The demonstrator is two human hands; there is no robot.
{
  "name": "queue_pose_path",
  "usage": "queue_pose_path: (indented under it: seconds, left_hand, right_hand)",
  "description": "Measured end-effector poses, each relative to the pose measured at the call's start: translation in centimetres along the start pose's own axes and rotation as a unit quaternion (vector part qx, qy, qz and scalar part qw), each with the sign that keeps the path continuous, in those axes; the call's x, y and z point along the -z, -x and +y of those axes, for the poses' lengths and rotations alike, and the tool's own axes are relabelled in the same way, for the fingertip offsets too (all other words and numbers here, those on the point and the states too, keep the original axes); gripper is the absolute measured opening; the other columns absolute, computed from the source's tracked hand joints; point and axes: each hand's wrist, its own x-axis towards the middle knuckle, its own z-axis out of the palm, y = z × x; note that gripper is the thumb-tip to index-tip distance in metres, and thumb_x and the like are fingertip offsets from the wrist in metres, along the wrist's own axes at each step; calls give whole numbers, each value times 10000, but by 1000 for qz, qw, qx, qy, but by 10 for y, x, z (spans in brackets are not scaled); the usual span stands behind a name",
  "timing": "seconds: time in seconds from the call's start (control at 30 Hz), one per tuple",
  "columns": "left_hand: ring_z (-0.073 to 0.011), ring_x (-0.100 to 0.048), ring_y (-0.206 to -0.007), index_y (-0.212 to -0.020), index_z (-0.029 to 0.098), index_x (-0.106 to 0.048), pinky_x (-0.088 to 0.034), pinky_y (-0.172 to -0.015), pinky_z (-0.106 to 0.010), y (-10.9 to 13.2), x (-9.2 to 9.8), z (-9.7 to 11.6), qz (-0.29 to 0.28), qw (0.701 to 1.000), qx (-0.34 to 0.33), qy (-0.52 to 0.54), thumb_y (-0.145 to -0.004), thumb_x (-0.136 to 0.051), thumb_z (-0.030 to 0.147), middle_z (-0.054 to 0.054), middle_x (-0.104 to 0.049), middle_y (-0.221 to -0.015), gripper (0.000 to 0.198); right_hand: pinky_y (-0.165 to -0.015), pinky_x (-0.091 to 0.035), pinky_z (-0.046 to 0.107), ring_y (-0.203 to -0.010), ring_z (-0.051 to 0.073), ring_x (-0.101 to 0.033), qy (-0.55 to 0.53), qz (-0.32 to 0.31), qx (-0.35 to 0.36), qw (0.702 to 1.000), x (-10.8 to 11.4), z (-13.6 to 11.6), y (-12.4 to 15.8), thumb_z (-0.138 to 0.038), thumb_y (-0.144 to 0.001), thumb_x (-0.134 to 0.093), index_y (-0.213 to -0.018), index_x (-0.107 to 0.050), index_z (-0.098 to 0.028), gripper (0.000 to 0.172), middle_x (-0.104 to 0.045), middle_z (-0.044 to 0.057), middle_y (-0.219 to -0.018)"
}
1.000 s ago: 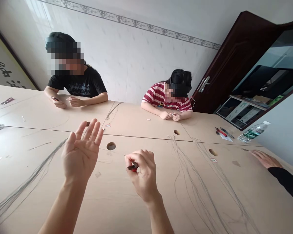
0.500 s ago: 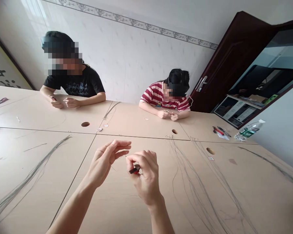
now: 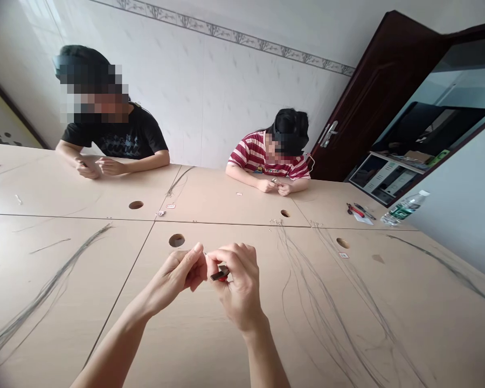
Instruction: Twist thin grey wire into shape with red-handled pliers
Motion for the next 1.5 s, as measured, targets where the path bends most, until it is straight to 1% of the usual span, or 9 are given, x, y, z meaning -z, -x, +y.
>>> queue_pose_path:
  seconds: [0.2, 0.4, 0.73, 0.87, 1.0, 1.1, 1.27, 1.4, 1.5]
  left_hand:
    - [-86, -207, -472, -532, 158, -474, -184, -496, -266, 4, 5, 5, -79, 996, -3, 31, -964, -311, 535, 61, -243, -474, 597]
    - [-80, -389, -366, -653, 133, -619, -288, -414, -226, 4, 10, 2, -242, 967, 44, 64, -869, -471, 620, -4, -540, -454, 553]
    - [-88, -468, -297, -779, 113, -744, -279, -300, -210, 2, -5, -3, -430, 882, 59, 184, -910, -491, 501, -95, -701, -564, 481]
    - [-230, -724, -696, -940, 120, -772, -570, -601, -323, 5, -6, 1, -441, 873, 53, 205, -897, -520, 484, -158, -757, -926, 445]
    - [-315, -629, -1135, -969, 191, -789, -464, -1014, -438, 9, -4, 6, -441, 870, -5, 221, -842, -598, 485, -124, -675, -1217, 373]
    - [-345, -617, -1147, -895, 212, -806, -450, -1029, -445, 13, 1, 7, -446, 872, -15, 203, -764, -647, 563, -121, -670, -1224, 406]
    - [-305, -706, -588, -542, 211, -711, -574, -521, -393, 21, 10, -2, -346, 908, 18, 237, -589, -671, 727, -150, -715, -625, 519]
    - [-146, -527, -334, -600, 276, -653, -423, -306, -246, 22, 15, -2, -51, 918, -84, 385, -785, -576, 610, -4, -576, -407, 390]
    - [-141, -677, -634, -787, 322, -696, -552, -507, -219, 16, 21, 5, 172, 896, -119, 391, -900, -504, 471, 6, -724, -704, 268]
  right_hand:
    - [-682, -391, 299, -620, 118, -511, 12, 9, -8, 1000, -3, 2, 0, -28, -842, -591, -847, -551, -222, 198, -596, -27, -710]
    - [-712, -391, 310, -630, 119, -520, 0, 4, -26, 1000, -6, 7, 2, -32, -833, -589, -835, -568, -228, 197, -592, -38, -706]
    - [-702, -393, 321, -607, 115, -518, 19, 25, -20, 999, -9, 9, 2, -39, -834, -570, -854, -572, -230, 192, -589, -36, -702]
    - [-718, -392, 322, -615, 114, -527, 15, 26, -22, 999, -12, 10, 2, -20, -829, -563, -854, -572, -226, 207, -583, -38, -701]
    - [-721, -387, 320, -620, 116, -522, 9, 28, -27, 999, -11, 11, 3, -24, -834, -564, -849, -571, -225, 201, -574, -40, -698]
    - [-709, -386, 320, -607, 119, -512, 10, 22, -28, 999, -8, 12, 3, -45, -852, -554, -847, -571, -223, 179, -572, -36, -685]
    - [-706, -386, 318, -583, 116, -496, 8, 17, -27, 999, -6, 9, 1, -53, -856, -548, -828, -566, -223, 174, -559, -39, -663]
    - [-721, -389, 324, -589, 118, -496, 0, 3, -30, 1000, -6, 9, 3, -59, -857, -549, -820, -562, -228, 173, -567, -39, -674]
    - [-715, -389, 321, -582, 115, -488, 2, -3, -29, 1000, -5, 9, 3, -54, -854, -550, -821, -558, -228, 177, -577, -36, -691]
